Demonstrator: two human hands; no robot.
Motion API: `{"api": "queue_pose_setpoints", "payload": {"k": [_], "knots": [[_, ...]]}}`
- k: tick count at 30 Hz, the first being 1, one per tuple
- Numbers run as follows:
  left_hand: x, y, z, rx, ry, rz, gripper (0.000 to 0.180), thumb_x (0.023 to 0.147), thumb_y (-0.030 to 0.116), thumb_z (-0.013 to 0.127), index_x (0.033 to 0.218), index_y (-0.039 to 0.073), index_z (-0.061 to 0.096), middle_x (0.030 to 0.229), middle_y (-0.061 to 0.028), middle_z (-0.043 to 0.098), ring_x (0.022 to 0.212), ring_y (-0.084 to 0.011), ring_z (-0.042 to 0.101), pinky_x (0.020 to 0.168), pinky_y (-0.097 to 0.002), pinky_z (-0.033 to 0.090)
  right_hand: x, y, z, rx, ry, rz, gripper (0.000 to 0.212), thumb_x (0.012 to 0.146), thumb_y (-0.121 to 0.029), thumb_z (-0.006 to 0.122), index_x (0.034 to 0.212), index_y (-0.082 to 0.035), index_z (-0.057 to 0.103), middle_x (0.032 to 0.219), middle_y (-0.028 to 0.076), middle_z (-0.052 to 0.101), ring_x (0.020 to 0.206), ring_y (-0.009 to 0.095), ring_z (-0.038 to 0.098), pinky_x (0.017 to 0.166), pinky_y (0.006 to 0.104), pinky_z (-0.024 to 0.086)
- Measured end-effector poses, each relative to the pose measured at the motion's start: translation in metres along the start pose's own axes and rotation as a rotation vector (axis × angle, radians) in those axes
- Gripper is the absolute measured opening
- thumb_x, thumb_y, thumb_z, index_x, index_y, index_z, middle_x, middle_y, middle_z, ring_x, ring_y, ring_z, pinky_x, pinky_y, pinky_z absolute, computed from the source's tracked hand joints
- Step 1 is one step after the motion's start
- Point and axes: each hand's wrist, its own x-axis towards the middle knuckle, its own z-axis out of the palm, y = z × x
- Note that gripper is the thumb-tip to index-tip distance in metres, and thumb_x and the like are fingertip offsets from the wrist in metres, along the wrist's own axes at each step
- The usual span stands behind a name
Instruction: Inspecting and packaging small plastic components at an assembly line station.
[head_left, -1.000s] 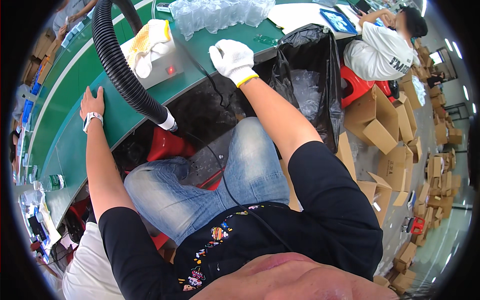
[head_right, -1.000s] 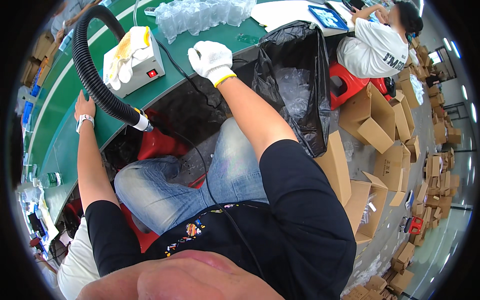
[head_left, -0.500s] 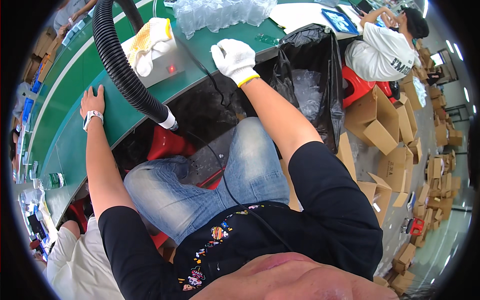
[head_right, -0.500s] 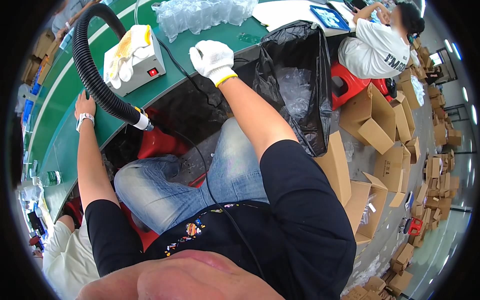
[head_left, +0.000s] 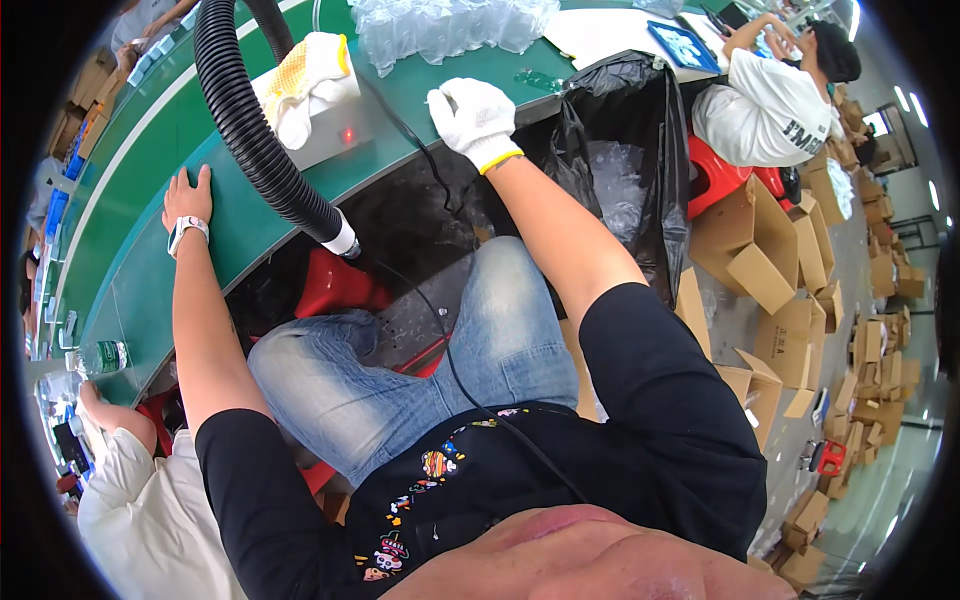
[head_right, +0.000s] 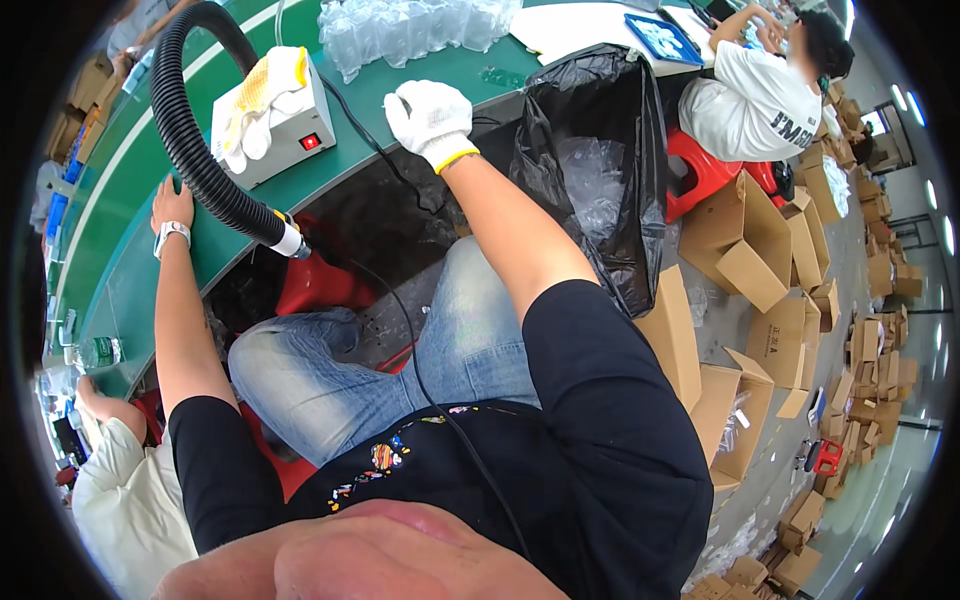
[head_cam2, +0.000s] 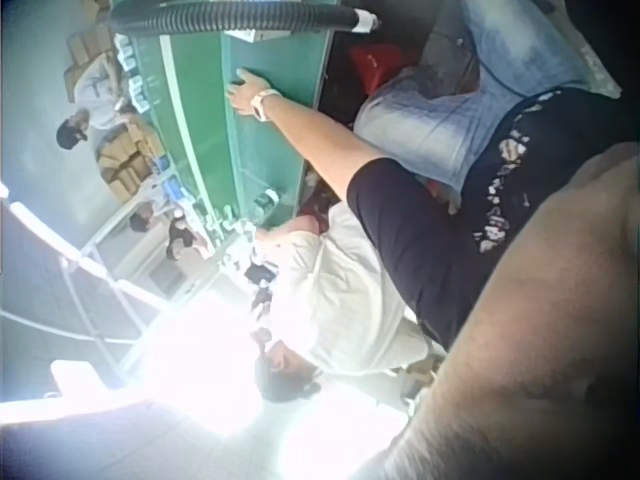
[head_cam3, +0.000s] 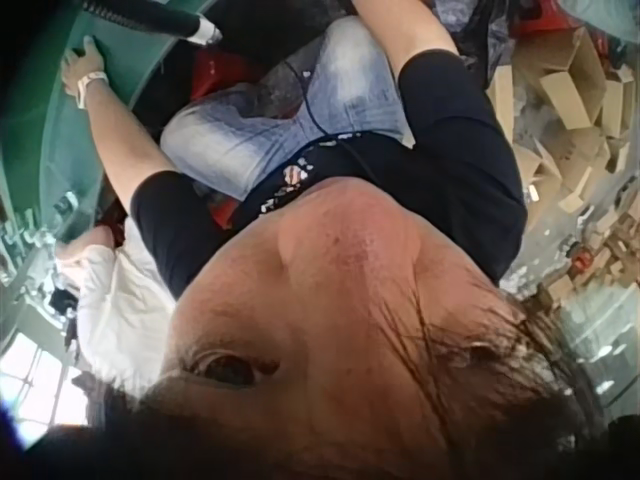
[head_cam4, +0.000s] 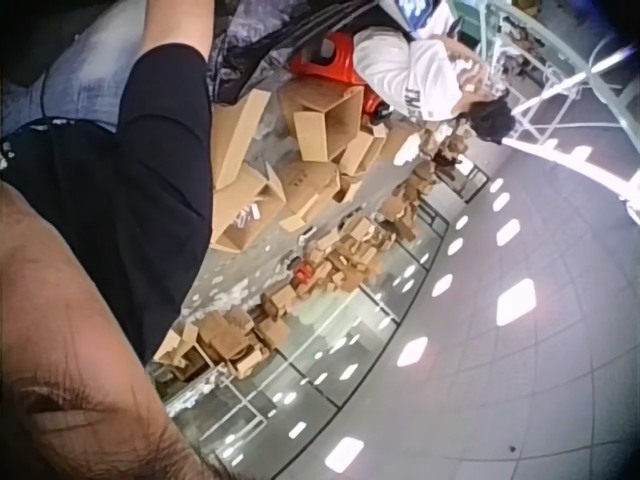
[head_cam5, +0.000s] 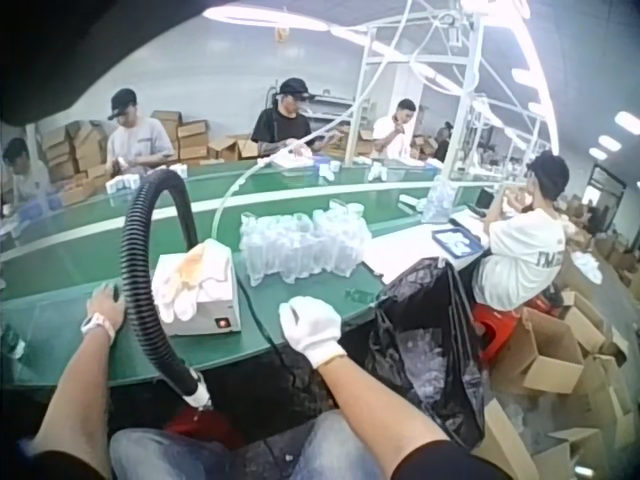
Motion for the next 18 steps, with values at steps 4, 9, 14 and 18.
{"api": "queue_pose_setpoints", "payload": {"k": [4, 9, 14, 18], "knots": [[0.0029, -0.0034, 0.005, -0.026, 0.025, 0.001, 0.075, 0.097, 0.069, 0.042, 0.155, 0.022, 0.044, 0.164, -0.0059, 0.038, 0.151, -0.0279, 0.034, 0.121, -0.054, 0.028, 0.0004, 0.0003, 0.0, -0.004, -0.007, 0.005, 0.027, 0.092, -0.037, 0.062, 0.08, -0.015, 0.071, 0.08, 0.009, 0.07, 0.079, 0.034, 0.068, 0.071, 0.0443, 0.054], [0.0021, -0.0026, 0.0036, -0.002, -0.003, -0.003, 0.075, 0.097, 0.069, 0.042, 0.155, 0.021, 0.045, 0.164, -0.0064, 0.038, 0.151, -0.0277, 0.034, 0.121, -0.0543, 0.028, 0.0002, -0.0012, -0.0014, 0.014, -0.018, 0.016, 0.026, 0.091, -0.037, 0.062, 0.081, -0.015, 0.071, 0.08, 0.009, 0.07, 0.079, 0.034, 0.068, 0.072, 0.0442, 0.054], [0.0004, -0.0007, 0.0016, -0.008, -0.005, -0.008, 0.075, 0.097, 0.068, 0.043, 0.155, 0.021, 0.045, 0.164, -0.0067, 0.037, 0.151, -0.0276, 0.034, 0.121, -0.0545, 0.027, 0.0009, -0.0021, -0.0025, -0.013, -0.032, 0.016, 0.026, 0.091, -0.037, 0.063, 0.081, -0.015, 0.072, 0.08, 0.009, 0.071, 0.08, 0.034, 0.068, 0.072, 0.0442, 0.054], [0.0006, -0.001, 0.0019, -0.009, -0.012, -0.011, 0.074, 0.097, 0.068, 0.043, 0.155, 0.022, 0.045, 0.164, -0.0067, 0.037, 0.151, -0.0277, 0.033, 0.121, -0.0545, 0.027, 0.0005, -0.0022, -0.0024, -0.005, -0.02, 0.005, 0.025, 0.091, -0.036, 0.064, 0.082, -0.014, 0.072, 0.081, 0.009, 0.071, 0.08, 0.034, 0.068, 0.072, 0.0444, 0.054]]}}
